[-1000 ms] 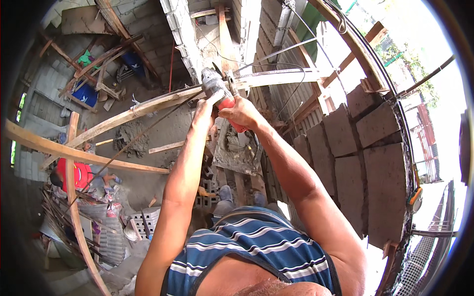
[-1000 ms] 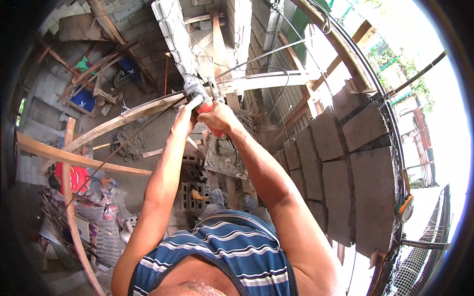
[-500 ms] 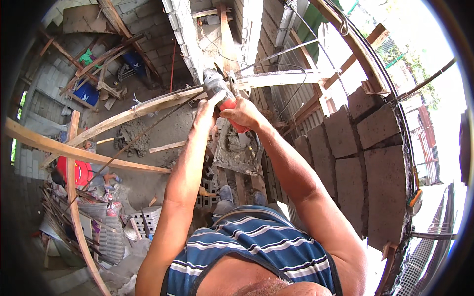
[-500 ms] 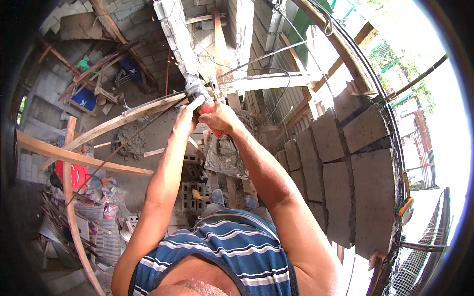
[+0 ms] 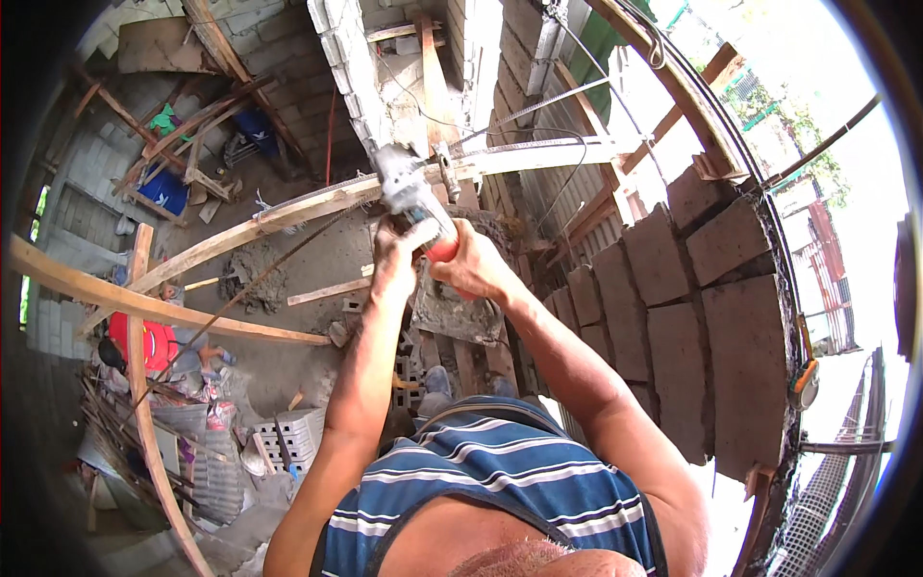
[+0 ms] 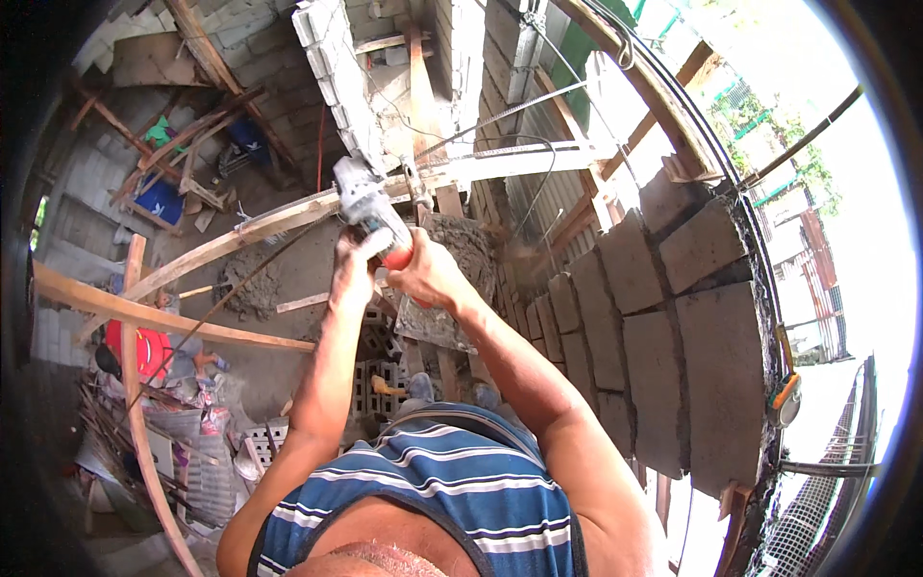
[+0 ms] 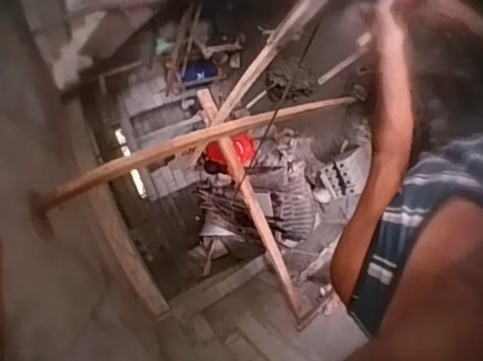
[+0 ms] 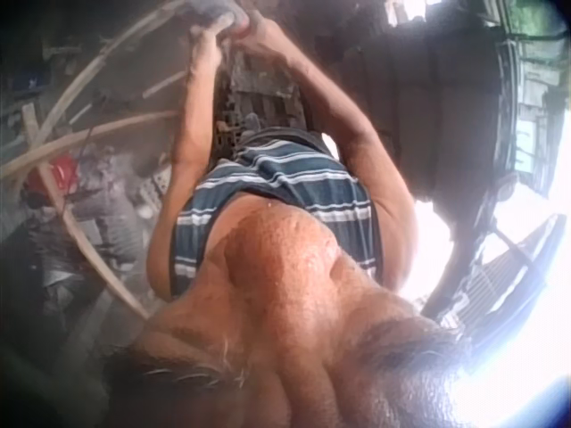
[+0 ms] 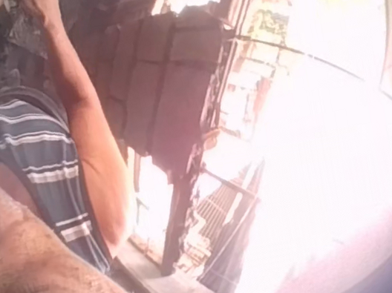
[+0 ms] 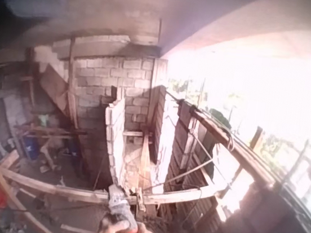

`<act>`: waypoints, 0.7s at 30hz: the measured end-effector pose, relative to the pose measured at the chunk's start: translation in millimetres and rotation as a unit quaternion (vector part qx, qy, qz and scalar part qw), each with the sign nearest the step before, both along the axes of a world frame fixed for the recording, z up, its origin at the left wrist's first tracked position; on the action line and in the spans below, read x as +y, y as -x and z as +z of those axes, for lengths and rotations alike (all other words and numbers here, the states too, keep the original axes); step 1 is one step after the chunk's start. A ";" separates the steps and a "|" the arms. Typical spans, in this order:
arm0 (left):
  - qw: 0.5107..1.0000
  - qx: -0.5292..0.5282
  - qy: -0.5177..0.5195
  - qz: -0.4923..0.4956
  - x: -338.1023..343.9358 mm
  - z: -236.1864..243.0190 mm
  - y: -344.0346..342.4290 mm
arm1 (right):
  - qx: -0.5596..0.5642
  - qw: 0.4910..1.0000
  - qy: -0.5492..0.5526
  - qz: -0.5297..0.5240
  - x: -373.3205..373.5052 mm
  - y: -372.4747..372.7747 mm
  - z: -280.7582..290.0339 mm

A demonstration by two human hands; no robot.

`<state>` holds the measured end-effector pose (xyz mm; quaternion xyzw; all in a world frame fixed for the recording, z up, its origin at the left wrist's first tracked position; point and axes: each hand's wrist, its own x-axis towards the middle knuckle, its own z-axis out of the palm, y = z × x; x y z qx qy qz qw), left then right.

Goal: The person applies mortar to a concrete beam with a trowel, uses a tape measure to check lengths along a wooden frame, and cuts through a metal rebar with an angle grinder.

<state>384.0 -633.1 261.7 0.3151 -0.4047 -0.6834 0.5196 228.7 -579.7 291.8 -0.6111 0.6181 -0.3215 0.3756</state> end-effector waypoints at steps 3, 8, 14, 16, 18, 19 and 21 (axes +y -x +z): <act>0.993 -0.069 0.073 0.064 20.8 10.5 34.1 | -0.103 0.989 -0.035 -0.104 26.3 15.1 11.4; 0.893 -0.392 0.171 -0.138 37.9 46.0 33.9 | -0.179 0.969 0.000 -0.172 60.6 41.5 -2.4; 0.739 -0.238 0.413 -0.476 103.0 199.8 91.3 | -0.134 0.955 -0.003 -0.266 119.2 102.8 -14.5; 0.646 -0.155 0.529 -0.528 132.4 232.7 152.9 | -0.136 0.946 0.003 -0.295 137.4 113.2 -15.1; 0.605 -0.167 0.587 -0.512 168.5 246.4 207.4 | -0.137 0.946 0.001 -0.294 143.2 111.8 -19.3; 0.593 -0.165 0.648 -0.449 186.7 249.7 236.2 | -0.141 0.946 -0.001 -0.290 145.6 110.9 -22.3; 0.595 -0.182 0.703 -0.343 225.6 252.1 297.2 | -0.148 0.947 -0.006 -0.285 149.3 109.8 -29.8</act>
